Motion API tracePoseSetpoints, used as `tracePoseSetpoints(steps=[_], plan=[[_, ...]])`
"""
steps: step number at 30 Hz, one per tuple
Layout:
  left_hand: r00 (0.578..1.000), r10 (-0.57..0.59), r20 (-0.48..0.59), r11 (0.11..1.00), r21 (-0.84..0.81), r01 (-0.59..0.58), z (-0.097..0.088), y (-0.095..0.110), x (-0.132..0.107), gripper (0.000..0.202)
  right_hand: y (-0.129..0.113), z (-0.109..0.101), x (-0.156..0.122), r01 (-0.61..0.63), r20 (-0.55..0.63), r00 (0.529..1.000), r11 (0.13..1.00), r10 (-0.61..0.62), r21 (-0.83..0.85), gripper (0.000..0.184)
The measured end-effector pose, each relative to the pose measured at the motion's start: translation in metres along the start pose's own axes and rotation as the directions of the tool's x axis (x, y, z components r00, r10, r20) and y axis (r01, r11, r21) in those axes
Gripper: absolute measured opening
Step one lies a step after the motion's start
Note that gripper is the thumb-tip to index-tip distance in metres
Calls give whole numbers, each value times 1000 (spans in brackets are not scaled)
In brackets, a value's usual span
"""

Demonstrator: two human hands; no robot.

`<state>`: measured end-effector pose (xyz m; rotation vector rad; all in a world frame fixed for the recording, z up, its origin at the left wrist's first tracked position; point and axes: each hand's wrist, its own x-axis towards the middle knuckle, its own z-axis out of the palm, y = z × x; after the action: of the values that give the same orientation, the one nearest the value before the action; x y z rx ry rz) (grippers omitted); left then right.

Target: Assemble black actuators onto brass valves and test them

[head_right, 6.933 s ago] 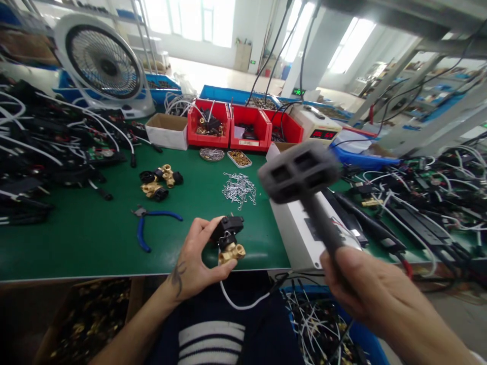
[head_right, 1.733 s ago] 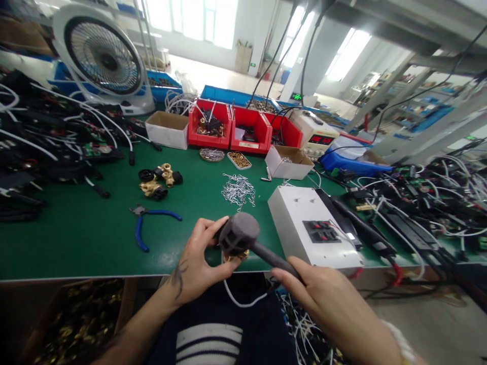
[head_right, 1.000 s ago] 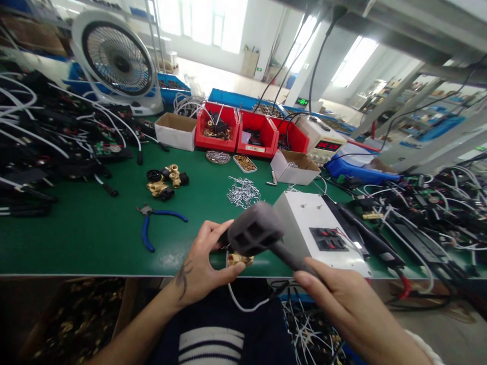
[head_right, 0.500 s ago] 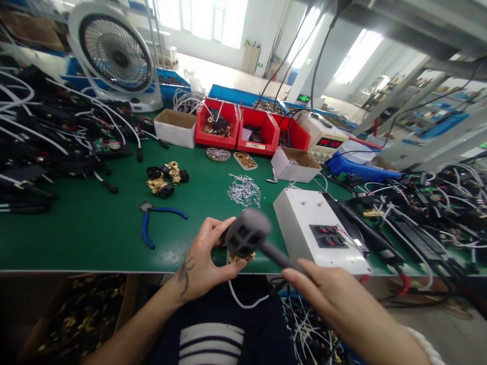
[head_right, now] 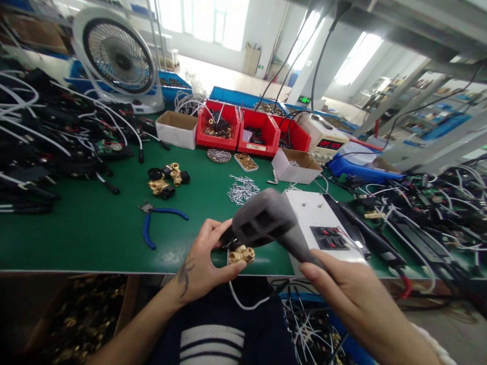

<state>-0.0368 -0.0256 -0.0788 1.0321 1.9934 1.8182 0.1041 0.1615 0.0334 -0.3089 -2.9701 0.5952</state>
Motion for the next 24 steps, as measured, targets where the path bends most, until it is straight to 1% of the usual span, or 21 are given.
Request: tracePoseSetpoints(steps=[1, 2, 3, 5, 6, 7, 8, 10, 11, 12, 13, 15, 16, 17, 20, 21, 22, 24], plan=[[1000, -1, 1, 1000, -1, 1, 0, 0, 0, 73, 1, 0, 0, 1, -31, 1000, 1000, 0, 29, 60], [1000, 0, -1, 1000, -1, 0, 0, 0, 0, 74, 2, 0, 0, -4, -38, 999, 999, 6, 41, 59], [1000, 0, -4, 1000, -1, 0, 1, 0, 0, 73, 2, 2, 0, -14, -7, 1000, 999, 15, 41, 58], [1000, 1, -8, 1000, -1, -1, 1, 0, 0, 70, 1, 5, 1, -37, 125, 992, 999, 34, 18, 55], [1000, 0, -7, 1000, -2, 0, 1, 0, 0, 68, 1, 6, 2, -40, 173, 984, 999, 38, 6, 54], [1000, -2, -5, 1000, -3, 2, 0, 0, 0, 68, 0, 6, 2, -36, 179, 983, 999, 35, 3, 54], [1000, -3, -3, 1000, -4, 3, 0, 0, 0, 68, 0, 5, 2, -26, 141, 990, 1000, 24, 12, 55], [1000, -4, 0, 1000, -3, 4, 0, 1, 0, 70, 0, 4, 3, -1, 6, 1000, 999, 0, 37, 57], [1000, -3, 0, 1000, -1, 3, 0, 1, 1, 71, 0, 4, 3, 5, -32, 999, 999, -4, 42, 58], [1000, -2, -2, 1000, 0, 2, 0, 2, 1, 72, 0, 5, 3, 4, -29, 1000, 999, -3, 35, 58], [1000, -1, -6, 1000, 3, 1, 0, 2, 1, 72, 0, 6, 3, -1, 12, 1000, 1000, 0, 18, 57], [1000, -2, -11, 1000, 6, 2, 0, 2, 1, 69, 0, 9, 3, -16, 133, 991, 1000, 19, -22, 56], [1000, -2, -11, 1000, 8, 3, 0, 2, 1, 66, -1, 9, 2, -22, 156, 987, 999, 27, -34, 55], [1000, -3, -9, 1000, 9, 3, 0, 2, 1, 65, -1, 9, 2, -20, 131, 991, 999, 25, -33, 56], [1000, -1, 0, 1000, 10, 1, 0, 2, 1, 70, -2, 4, -1, 24, -52, 998, 1000, -25, -4, 57], [1000, -1, 0, 1000, 11, 1, 0, 2, 1, 71, -2, 4, -1, 38, -68, 997, 999, -39, -12, 58], [1000, -2, -2, 1000, 13, 2, 0, 2, 1, 71, -2, 4, -1, 46, -47, 998, 998, -47, -31, 57], [1000, -5, -5, 1000, 17, 5, 1, 3, 1, 69, -1, 7, -1, 30, 30, 999, 995, -28, -93, 55]])
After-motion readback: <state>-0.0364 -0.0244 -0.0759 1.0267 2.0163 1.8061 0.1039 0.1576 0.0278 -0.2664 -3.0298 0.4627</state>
